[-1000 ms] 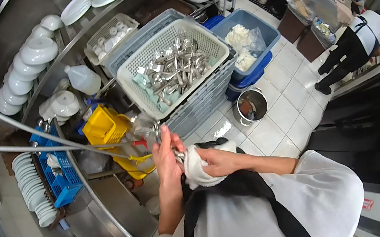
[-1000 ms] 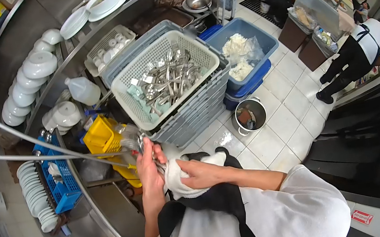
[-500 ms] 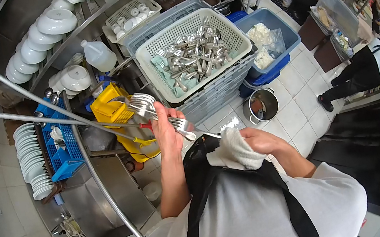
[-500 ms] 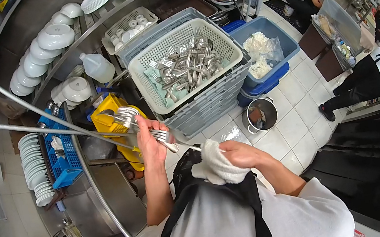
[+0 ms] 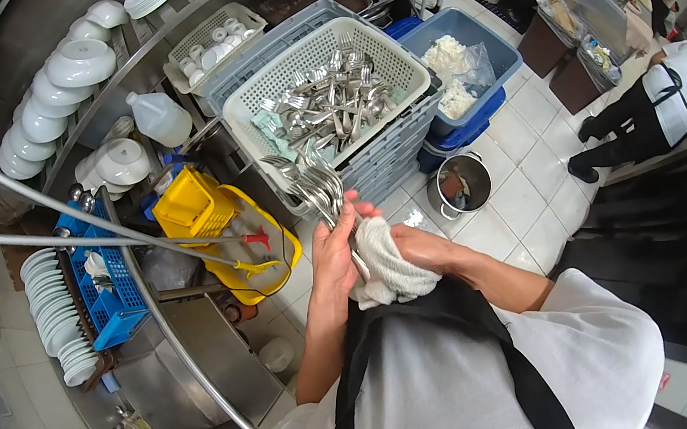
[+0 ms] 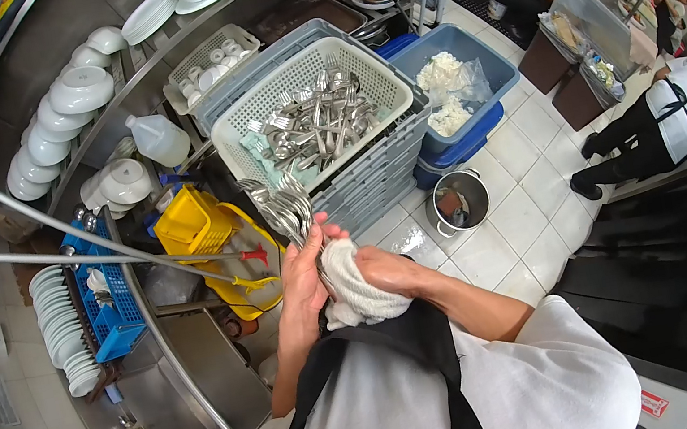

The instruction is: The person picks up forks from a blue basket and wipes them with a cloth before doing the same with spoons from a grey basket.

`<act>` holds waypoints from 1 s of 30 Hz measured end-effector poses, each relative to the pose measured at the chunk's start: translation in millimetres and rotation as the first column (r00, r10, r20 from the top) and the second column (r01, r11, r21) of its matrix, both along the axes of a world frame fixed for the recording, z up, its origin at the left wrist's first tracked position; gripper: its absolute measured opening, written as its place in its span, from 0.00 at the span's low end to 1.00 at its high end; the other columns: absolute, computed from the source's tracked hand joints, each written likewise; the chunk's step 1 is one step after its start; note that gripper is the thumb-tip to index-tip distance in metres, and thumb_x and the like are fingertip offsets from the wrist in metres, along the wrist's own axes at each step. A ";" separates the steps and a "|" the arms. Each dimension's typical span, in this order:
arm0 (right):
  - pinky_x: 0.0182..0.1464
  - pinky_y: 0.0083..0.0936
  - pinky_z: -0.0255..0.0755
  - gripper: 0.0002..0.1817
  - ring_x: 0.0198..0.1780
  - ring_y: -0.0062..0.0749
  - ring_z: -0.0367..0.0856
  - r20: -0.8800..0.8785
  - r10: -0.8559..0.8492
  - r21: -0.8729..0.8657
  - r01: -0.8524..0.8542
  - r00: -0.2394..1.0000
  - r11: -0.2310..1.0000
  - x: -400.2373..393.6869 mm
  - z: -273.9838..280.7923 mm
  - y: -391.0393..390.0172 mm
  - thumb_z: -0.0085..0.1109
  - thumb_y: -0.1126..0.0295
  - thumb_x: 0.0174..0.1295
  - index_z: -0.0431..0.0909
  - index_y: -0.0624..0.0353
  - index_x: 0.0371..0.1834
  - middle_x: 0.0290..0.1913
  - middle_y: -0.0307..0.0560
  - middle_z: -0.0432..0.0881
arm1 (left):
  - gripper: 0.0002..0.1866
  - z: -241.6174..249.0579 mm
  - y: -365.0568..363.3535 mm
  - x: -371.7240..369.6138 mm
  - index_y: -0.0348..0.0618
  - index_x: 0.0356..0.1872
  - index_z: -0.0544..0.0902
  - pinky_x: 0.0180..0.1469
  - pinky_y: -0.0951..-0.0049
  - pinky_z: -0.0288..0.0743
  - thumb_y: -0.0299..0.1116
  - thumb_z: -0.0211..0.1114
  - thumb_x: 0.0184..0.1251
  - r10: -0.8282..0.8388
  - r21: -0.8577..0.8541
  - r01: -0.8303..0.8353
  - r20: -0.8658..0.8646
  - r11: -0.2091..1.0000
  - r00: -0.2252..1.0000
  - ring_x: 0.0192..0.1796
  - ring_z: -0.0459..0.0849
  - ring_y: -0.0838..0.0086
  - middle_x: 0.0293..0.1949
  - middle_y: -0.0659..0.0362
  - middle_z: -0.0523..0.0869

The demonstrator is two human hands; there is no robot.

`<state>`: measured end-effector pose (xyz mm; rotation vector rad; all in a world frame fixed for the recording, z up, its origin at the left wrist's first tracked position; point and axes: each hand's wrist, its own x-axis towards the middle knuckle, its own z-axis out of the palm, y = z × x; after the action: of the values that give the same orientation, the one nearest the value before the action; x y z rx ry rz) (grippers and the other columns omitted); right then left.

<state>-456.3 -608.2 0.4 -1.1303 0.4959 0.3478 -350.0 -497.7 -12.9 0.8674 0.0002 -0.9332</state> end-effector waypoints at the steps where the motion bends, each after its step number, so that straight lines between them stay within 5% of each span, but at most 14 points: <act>1: 0.37 0.20 0.73 0.19 0.37 0.20 0.78 -0.008 0.168 -0.104 -0.168 0.986 0.980 -1.6 3.3 -7.3 0.51 0.57 0.66 0.78 0.63 0.47 0.36 0.41 0.81 | 0.14 -1.9 1.4 0.5 0.36 0.50 0.75 0.41 0.69 0.79 0.35 0.58 0.69 0.021 0.039 -0.020 -0.002 0.999 1.000 0.38 0.83 0.68 0.36 0.53 0.83; 4: 0.40 0.20 0.73 0.20 0.39 0.21 0.78 0.058 0.535 -0.234 -0.509 0.843 0.828 -19.2 12.2 -43.9 0.54 0.56 0.64 0.79 0.61 0.48 0.39 0.40 0.82 | 0.11 2.7 7.7 7.6 0.35 0.42 0.79 0.32 0.76 0.74 0.32 0.62 0.65 0.116 0.158 -0.126 0.075 0.979 0.990 0.28 0.80 0.73 0.29 0.56 0.83; 7: 0.49 0.24 0.72 0.20 0.47 0.25 0.77 0.264 -0.039 0.118 0.008 0.964 0.993 -40.9 19.1 -74.2 0.54 0.57 0.65 0.74 0.58 0.54 0.47 0.41 0.79 | 0.08 -8.5 22.1 25.0 0.36 0.32 0.80 0.20 0.79 0.62 0.31 0.64 0.60 0.066 0.235 -0.107 0.176 0.966 0.982 0.20 0.74 0.79 0.22 0.60 0.78; 9: 0.55 0.26 0.69 0.21 0.52 0.27 0.75 0.260 -0.405 0.380 0.293 0.877 0.878 -39.9 2.2 -79.6 0.52 0.58 0.67 0.70 0.57 0.58 0.52 0.42 0.76 | 0.07 1.7 21.5 18.6 0.36 0.33 0.77 0.18 0.81 0.61 0.31 0.62 0.61 -0.003 0.282 -0.049 0.181 0.958 0.983 0.16 0.71 0.79 0.19 0.60 0.76; 11: 0.61 0.28 0.67 0.22 0.57 0.29 0.73 0.279 -0.508 0.421 0.372 0.815 0.827 -28.3 -23.2 -63.3 0.50 0.59 0.68 0.66 0.56 0.62 0.57 0.43 0.73 | 0.06 17.3 13.6 6.1 0.38 0.30 0.78 0.19 0.80 0.65 0.30 0.63 0.60 -0.144 0.398 0.029 0.261 0.917 0.955 0.17 0.74 0.78 0.19 0.59 0.78; 12: 0.65 0.28 0.61 0.24 0.61 0.28 0.68 0.445 -0.384 0.185 0.336 0.810 0.924 -24.5 -38.5 -52.8 0.51 0.57 0.68 0.65 0.56 0.63 0.59 0.41 0.70 | 0.06 24.4 7.2 -3.2 0.38 0.28 0.78 0.19 0.79 0.65 0.30 0.63 0.59 -0.194 0.406 0.073 0.266 0.911 0.944 0.17 0.74 0.78 0.19 0.59 0.79; 15: 0.47 0.25 0.75 0.20 0.44 0.26 0.79 0.267 -0.317 0.108 0.299 0.910 0.948 5.9 -31.5 -26.3 0.53 0.65 0.66 0.68 0.59 0.60 0.46 0.42 0.79 | 0.06 12.1 -1.5 -17.7 0.39 0.24 0.79 0.21 0.78 0.67 0.29 0.62 0.58 -0.285 0.390 0.188 0.207 0.901 0.936 0.18 0.76 0.78 0.18 0.59 0.80; 16: 0.41 0.24 0.75 0.13 0.39 0.22 0.78 0.396 -0.344 -0.175 0.438 0.851 0.882 17.8 -48.8 -31.3 0.55 0.70 0.63 0.77 0.60 0.49 0.41 0.38 0.81 | 0.05 27.3 -6.0 -22.7 0.39 0.24 0.79 0.22 0.78 0.68 0.28 0.60 0.57 -0.297 0.383 0.201 0.210 0.901 0.932 0.18 0.76 0.77 0.18 0.58 0.80; 18: 0.35 0.25 0.76 0.09 0.34 0.20 0.79 0.373 -0.583 -0.012 0.632 0.722 0.775 28.6 -12.6 -34.9 0.54 0.72 0.63 0.78 0.60 0.45 0.39 0.38 0.81 | 0.06 27.9 -1.8 -18.7 0.39 0.26 0.78 0.23 0.77 0.67 0.30 0.63 0.58 -0.286 0.407 0.191 0.186 0.893 0.940 0.19 0.75 0.78 0.18 0.59 0.79; 19: 0.34 0.23 0.77 0.11 0.33 0.22 0.80 0.404 -0.704 0.285 0.651 0.584 0.704 33.7 -28.2 -31.9 0.48 0.76 0.63 0.77 0.61 0.46 0.37 0.39 0.82 | 0.08 26.5 0.8 -17.3 0.40 0.27 0.78 0.24 0.78 0.67 0.32 0.66 0.58 -0.252 0.393 0.168 0.175 0.904 0.952 0.20 0.75 0.79 0.19 0.60 0.78; 21: 0.35 0.25 0.78 0.11 0.33 0.27 0.82 0.188 -0.712 0.539 0.535 0.676 0.650 21.8 -6.4 -29.5 0.48 0.69 0.67 0.74 0.59 0.48 0.36 0.43 0.81 | 0.08 25.1 3.7 -11.2 0.42 0.30 0.76 0.24 0.80 0.68 0.31 0.67 0.59 -0.183 0.334 0.124 0.150 0.934 0.972 0.21 0.75 0.79 0.21 0.61 0.79; 23: 0.33 0.27 0.79 0.12 0.33 0.27 0.82 0.144 -0.743 0.508 0.596 0.653 0.622 25.8 1.4 -16.6 0.47 0.65 0.69 0.73 0.60 0.49 0.37 0.44 0.81 | 0.06 24.5 3.7 -10.0 0.42 0.31 0.77 0.22 0.80 0.70 0.30 0.65 0.61 -0.049 0.258 0.033 0.056 0.966 0.997 0.22 0.77 0.79 0.23 0.61 0.80; 26: 0.28 0.26 0.79 0.10 0.30 0.28 0.82 0.160 -0.448 0.350 0.374 0.880 0.859 30.8 -6.7 -13.0 0.47 0.67 0.68 0.72 0.60 0.47 0.36 0.46 0.80 | 0.04 5.5 10.2 -6.6 0.40 0.33 0.80 0.23 0.81 0.69 0.29 0.63 0.63 -0.084 0.209 0.072 0.048 0.975 0.995 0.22 0.77 0.81 0.23 0.62 0.80; 30: 0.29 0.30 0.81 0.11 0.30 0.33 0.83 0.242 -0.453 0.180 0.419 0.858 0.890 52.8 -7.4 -23.2 0.48 0.69 0.67 0.71 0.60 0.49 0.34 0.47 0.80 | 0.06 4.3 15.8 -11.8 0.37 0.32 0.81 0.26 0.78 0.69 0.30 0.63 0.63 -0.045 0.215 -0.004 0.220 0.977 0.975 0.22 0.76 0.79 0.24 0.61 0.81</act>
<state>-403.5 -631.3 -7.0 -0.8963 0.4599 -0.1781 -361.9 -481.9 -8.6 1.1722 -0.1037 -0.8606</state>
